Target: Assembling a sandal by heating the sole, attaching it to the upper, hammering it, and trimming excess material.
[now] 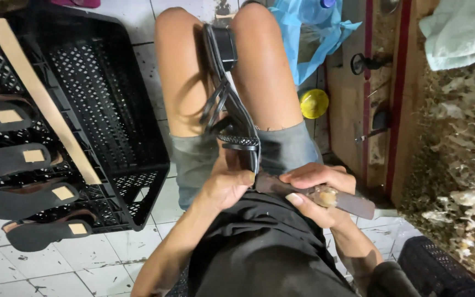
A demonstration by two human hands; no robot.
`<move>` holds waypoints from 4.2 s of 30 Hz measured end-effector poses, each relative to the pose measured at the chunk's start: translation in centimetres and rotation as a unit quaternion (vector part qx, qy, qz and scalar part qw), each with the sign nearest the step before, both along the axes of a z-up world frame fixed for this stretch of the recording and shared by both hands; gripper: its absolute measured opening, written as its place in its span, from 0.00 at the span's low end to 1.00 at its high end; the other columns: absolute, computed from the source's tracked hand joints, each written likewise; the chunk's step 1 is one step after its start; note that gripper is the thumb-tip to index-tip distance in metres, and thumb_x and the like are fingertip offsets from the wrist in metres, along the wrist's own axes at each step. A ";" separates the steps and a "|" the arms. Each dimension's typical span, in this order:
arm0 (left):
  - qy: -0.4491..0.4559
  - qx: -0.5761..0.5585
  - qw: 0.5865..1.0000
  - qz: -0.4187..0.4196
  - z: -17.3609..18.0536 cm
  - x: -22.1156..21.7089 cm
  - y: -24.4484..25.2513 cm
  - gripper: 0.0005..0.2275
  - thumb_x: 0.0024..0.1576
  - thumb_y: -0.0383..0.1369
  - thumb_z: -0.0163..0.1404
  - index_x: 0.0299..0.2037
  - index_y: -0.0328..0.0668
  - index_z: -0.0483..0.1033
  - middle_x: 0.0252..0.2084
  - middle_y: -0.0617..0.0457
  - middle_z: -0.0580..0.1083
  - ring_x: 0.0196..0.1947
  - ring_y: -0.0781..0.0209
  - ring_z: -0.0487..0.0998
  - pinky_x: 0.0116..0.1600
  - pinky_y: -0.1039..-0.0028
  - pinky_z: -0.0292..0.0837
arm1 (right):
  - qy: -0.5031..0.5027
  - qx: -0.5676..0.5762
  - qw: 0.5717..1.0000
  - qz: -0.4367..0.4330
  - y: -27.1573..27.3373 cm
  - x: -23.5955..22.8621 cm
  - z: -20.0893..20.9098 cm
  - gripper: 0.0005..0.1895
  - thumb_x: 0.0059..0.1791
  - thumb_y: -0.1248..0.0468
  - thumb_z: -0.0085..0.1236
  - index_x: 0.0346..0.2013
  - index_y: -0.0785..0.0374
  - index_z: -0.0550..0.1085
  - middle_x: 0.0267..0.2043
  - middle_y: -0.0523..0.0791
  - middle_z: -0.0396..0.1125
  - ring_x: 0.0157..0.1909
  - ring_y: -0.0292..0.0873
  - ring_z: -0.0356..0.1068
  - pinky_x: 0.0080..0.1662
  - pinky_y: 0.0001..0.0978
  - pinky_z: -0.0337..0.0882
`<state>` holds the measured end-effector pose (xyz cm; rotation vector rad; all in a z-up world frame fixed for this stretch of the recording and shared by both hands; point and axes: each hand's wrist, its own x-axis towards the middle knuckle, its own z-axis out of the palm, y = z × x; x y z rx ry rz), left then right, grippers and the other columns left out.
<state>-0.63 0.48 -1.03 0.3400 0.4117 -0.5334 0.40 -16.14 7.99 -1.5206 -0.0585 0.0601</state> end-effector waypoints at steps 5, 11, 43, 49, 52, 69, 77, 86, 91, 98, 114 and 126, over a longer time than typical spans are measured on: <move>0.029 -0.008 1.000 0.004 -1.6 -2.2 -0.3 0.33 0.36 0.14 0.50 0.49 0.60 0.56 0.44 0.46 0.66 0.31 0.55 0.72 0.30 0.75 0.73 | 0.037 0.018 0.999 -0.012 -1.0 -0.1 -1.2 0.08 0.35 0.69 0.58 0.24 0.73 0.70 0.26 0.55 0.69 0.20 0.39 0.69 0.21 0.22 0.68; 0.099 -0.012 0.994 -0.032 -1.6 -1.9 -0.4 0.21 0.39 0.18 0.49 0.44 0.45 0.64 0.36 0.53 0.68 0.31 0.65 0.68 0.37 0.81 0.70 | 0.071 0.109 0.991 -0.004 0.2 1.0 -2.5 0.09 0.35 0.72 0.56 0.24 0.77 0.68 0.26 0.59 0.67 0.07 0.31 0.59 0.09 0.16 0.59; 0.111 0.037 0.993 -0.029 -4.5 -3.5 -0.2 0.16 0.47 0.25 0.49 0.42 0.50 0.58 0.44 0.47 0.62 0.38 0.58 0.68 0.42 0.63 0.73 | 0.082 0.033 0.995 0.036 0.4 2.0 -1.9 0.08 0.33 0.77 0.57 0.25 0.76 0.71 0.26 0.55 0.69 0.20 0.37 0.68 0.22 0.22 0.68; 0.112 0.020 0.993 -0.017 0.5 -0.9 -0.2 0.17 0.48 0.29 0.50 0.46 0.50 0.59 0.46 0.46 0.62 0.41 0.59 0.71 0.40 0.66 0.75 | 0.141 0.103 0.984 0.023 -0.5 1.3 -2.4 0.10 0.33 0.76 0.56 0.28 0.79 0.69 0.29 0.59 0.68 0.11 0.33 0.64 0.15 0.18 0.66; 0.127 0.016 0.991 -0.030 1.1 -0.5 -0.1 0.17 0.47 0.27 0.51 0.44 0.50 0.59 0.44 0.48 0.63 0.39 0.57 0.70 0.38 0.65 0.76 | 0.152 0.130 0.980 0.014 -0.1 1.7 -2.7 0.08 0.35 0.76 0.55 0.26 0.79 0.68 0.29 0.60 0.67 0.07 0.32 0.60 0.10 0.16 0.61; 0.130 0.040 0.990 -0.048 -3.0 -1.5 0.4 0.13 0.46 0.21 0.51 0.37 0.46 0.64 0.31 0.52 0.66 0.29 0.56 0.72 0.37 0.66 0.75 | 0.136 -0.081 0.987 -0.007 1.3 3.5 -1.9 0.09 0.36 0.72 0.56 0.29 0.73 0.71 0.15 0.49 0.66 0.07 0.32 0.60 0.13 0.16 0.60; 0.164 0.044 0.985 -0.039 -3.7 -2.7 0.0 0.14 0.45 0.23 0.51 0.38 0.46 0.62 0.38 0.49 0.67 0.31 0.54 0.72 0.35 0.60 0.76 | 0.157 0.011 0.987 -0.025 0.9 2.1 -2.8 0.08 0.36 0.72 0.56 0.26 0.75 0.70 0.28 0.55 0.69 0.06 0.30 0.58 0.10 0.17 0.59; 0.209 0.043 0.975 -0.062 -1.4 0.9 -0.3 0.11 0.47 0.32 0.51 0.37 0.46 0.63 0.38 0.49 0.69 0.36 0.50 0.73 0.31 0.57 0.75 | 0.170 0.096 0.978 -0.070 1.5 2.4 -3.9 0.07 0.37 0.76 0.51 0.27 0.80 0.67 0.30 0.60 0.67 0.05 0.31 0.55 0.09 0.19 0.56; 0.236 0.057 0.967 -0.077 -1.5 1.7 -0.6 0.09 0.48 0.34 0.49 0.37 0.48 0.64 0.37 0.49 0.70 0.35 0.53 0.73 0.31 0.59 0.74 | 0.186 0.093 0.975 -0.080 1.9 3.0 -4.2 0.08 0.37 0.77 0.51 0.28 0.82 0.67 0.31 0.61 0.67 0.05 0.31 0.55 0.09 0.19 0.56; 0.247 0.048 0.964 -0.091 -2.1 1.7 -0.4 0.09 0.48 0.40 0.50 0.34 0.50 0.66 0.35 0.51 0.73 0.33 0.58 0.72 0.33 0.62 0.74 | 0.197 0.084 0.973 -0.082 2.4 5.6 -4.0 0.08 0.37 0.78 0.50 0.28 0.84 0.66 0.29 0.62 0.66 0.05 0.32 0.53 0.09 0.20 0.55; 0.312 0.081 0.937 -0.134 -2.1 3.2 0.0 0.18 0.45 0.48 0.51 0.35 0.42 0.69 0.34 0.51 0.69 0.32 0.60 0.70 0.31 0.65 0.72 | 0.233 -0.021 0.972 0.000 3.9 11.0 -1.8 0.08 0.37 0.77 0.54 0.30 0.75 0.70 0.13 0.53 0.63 0.06 0.35 0.57 0.11 0.18 0.57; 0.176 0.131 0.971 -0.092 -0.4 0.1 0.0 0.18 0.52 0.46 0.40 0.47 0.46 0.62 0.44 0.49 0.66 0.34 0.60 0.70 0.28 0.76 0.71 | 0.003 -0.236 0.970 0.064 2.7 3.5 -0.5 0.19 0.32 0.63 0.66 0.32 0.68 0.70 0.32 0.52 0.65 0.39 0.52 0.69 0.40 0.38 0.69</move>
